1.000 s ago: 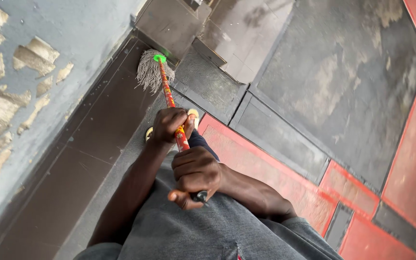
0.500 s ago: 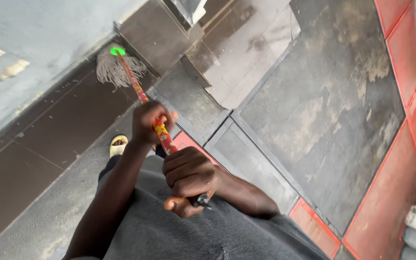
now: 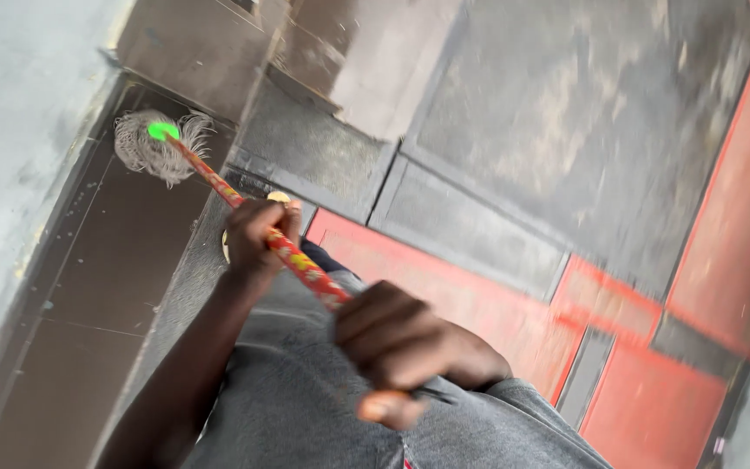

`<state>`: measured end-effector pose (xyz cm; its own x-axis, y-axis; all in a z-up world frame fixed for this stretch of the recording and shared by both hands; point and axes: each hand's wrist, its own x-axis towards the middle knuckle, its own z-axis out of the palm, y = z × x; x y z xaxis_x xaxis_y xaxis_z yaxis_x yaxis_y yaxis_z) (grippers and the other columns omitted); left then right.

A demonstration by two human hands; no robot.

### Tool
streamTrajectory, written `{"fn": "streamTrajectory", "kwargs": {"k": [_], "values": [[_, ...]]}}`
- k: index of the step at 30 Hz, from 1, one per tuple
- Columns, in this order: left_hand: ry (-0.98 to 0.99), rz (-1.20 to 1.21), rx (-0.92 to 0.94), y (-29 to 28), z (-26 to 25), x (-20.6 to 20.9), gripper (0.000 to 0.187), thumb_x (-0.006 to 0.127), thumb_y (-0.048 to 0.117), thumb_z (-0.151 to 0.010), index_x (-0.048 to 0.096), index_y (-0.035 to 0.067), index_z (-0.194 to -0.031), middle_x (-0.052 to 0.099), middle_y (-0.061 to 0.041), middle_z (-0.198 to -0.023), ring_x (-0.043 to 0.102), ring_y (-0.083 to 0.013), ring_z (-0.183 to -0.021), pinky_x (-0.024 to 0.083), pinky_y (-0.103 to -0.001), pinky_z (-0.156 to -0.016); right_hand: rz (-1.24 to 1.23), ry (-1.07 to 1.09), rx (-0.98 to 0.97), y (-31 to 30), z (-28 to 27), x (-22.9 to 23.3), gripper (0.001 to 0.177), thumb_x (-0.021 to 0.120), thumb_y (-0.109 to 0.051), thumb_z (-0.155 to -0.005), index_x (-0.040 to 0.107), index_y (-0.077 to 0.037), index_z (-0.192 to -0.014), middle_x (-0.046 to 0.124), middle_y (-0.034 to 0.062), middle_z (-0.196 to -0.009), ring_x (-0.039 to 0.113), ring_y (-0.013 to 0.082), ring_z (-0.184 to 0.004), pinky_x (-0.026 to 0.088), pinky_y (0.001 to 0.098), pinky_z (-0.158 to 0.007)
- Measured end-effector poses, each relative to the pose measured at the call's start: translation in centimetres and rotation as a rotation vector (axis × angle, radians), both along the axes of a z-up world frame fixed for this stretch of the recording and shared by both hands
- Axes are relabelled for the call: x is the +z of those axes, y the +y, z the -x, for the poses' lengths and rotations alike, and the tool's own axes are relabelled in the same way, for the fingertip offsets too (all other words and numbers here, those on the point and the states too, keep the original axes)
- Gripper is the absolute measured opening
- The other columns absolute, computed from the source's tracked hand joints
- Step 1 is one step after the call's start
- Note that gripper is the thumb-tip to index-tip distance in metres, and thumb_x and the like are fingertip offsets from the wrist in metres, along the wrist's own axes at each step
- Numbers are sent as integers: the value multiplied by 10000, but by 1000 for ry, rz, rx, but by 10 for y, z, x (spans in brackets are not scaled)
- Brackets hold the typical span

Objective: Mopping a tiled floor area using a mop with a floral-patterned handle.

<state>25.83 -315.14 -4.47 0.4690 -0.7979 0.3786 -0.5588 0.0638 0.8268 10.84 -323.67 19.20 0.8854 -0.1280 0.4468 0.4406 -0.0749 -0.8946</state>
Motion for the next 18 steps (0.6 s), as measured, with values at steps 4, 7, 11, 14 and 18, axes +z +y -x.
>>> {"fn": "streamTrajectory", "kwargs": {"k": [4, 7, 11, 14, 18], "values": [[98, 33, -376, -9, 32, 32, 176, 677, 78, -820, 564, 91, -686, 572, -63, -593, 619, -261, -559, 460, -393, -534, 15, -321, -617, 36, 38, 11, 489, 579, -172, -1006, 320, -127, -593, 419, 30, -458, 467, 202, -357, 466, 364, -393], [109, 134, -538, -19, 58, 72, 82, 684, 125, -834, 632, 74, -798, 620, -47, -641, 643, -217, -548, 484, -361, -507, -2, -369, -993, 53, 86, 34, 457, 632, -315, -991, 357, -125, -679, 452, 13, -479, 504, 161, -366, 545, 371, -427], [85, 154, -709, -43, 89, 95, 330, 705, 173, -982, 568, 68, -701, 558, -73, -566, 590, -238, -471, 446, -378, -470, 74, -128, -1066, 72, 165, 53, 391, 583, -382, -1015, 394, -155, -759, 523, -6, -537, 532, 154, -453, 564, 346, -486], [75, 189, -813, -64, 111, 111, 385, 709, 195, -993, 541, 53, -677, 540, -89, -559, 579, -264, -469, 424, -385, -459, 96, -119, -1106, 81, 209, 59, 368, 593, -424, -988, 397, -190, -784, 485, -30, -561, 508, 143, -471, 549, 381, -562], [58, 348, -920, -102, 136, 113, 283, 682, 229, -996, 613, 67, -775, 550, -80, -606, 589, -261, -514, 444, -363, -487, 184, -120, -1142, 67, 214, 64, 369, 583, -437, -995, 413, -185, -786, 458, -30, -557, 489, 126, -420, 522, 381, -584]]}}
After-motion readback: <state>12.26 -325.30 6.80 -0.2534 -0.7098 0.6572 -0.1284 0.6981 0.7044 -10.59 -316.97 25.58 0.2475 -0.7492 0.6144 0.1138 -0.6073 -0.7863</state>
